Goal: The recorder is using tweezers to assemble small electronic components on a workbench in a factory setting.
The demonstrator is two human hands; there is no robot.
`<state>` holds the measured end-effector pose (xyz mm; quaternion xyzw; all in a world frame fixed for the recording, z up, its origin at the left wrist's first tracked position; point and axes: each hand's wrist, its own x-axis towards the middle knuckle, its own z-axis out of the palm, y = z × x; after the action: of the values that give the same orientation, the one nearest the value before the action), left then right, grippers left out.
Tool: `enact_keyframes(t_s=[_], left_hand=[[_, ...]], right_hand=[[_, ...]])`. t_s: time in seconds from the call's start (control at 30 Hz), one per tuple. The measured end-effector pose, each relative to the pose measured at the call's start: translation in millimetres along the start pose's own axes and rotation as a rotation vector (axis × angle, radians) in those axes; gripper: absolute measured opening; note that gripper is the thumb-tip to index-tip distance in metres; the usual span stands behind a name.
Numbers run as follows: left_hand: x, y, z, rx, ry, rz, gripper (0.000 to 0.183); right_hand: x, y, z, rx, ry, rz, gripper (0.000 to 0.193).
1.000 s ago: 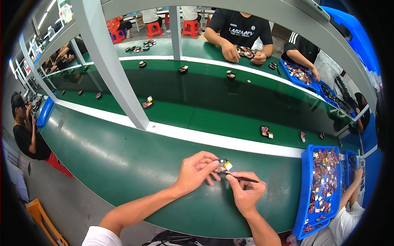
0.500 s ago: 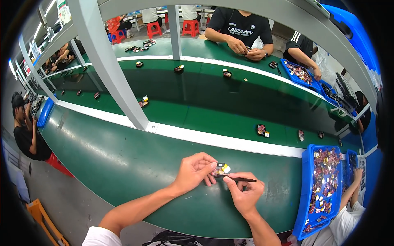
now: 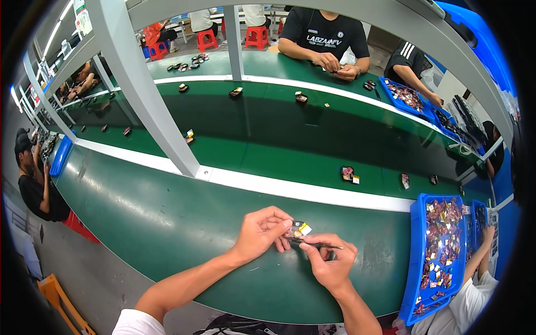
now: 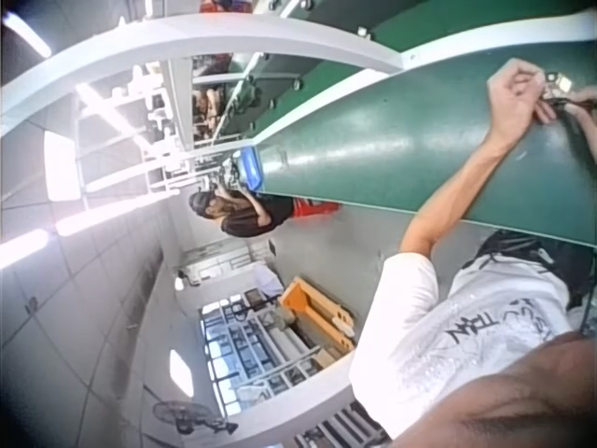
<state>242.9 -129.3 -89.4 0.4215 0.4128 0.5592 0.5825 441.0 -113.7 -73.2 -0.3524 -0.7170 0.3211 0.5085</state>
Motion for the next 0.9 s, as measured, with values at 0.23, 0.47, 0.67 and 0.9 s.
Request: enact_keyframes(t_s=[0.23, 0.47, 0.67, 0.9], left_hand=[[0, 0, 1, 0.017, -0.008, -0.013, 0.016], [1, 1, 11, 0.229, -0.016, 0.029, 0.021], [2, 0, 14, 0.255, 0.016, 0.014, 0.020], [7, -1, 9, 0.221, -0.036, -0.038, 0.017]], right_hand=[[2, 0, -1, -0.023, -0.009, -0.082, 0.014], [0, 10, -2, -0.109, -0.026, -0.238, 0.015], [-1, 11, -1, -0.170, -0.025, -0.273, 0.015], [-1, 9, -3, -0.189, -0.058, -0.239, 0.014]])
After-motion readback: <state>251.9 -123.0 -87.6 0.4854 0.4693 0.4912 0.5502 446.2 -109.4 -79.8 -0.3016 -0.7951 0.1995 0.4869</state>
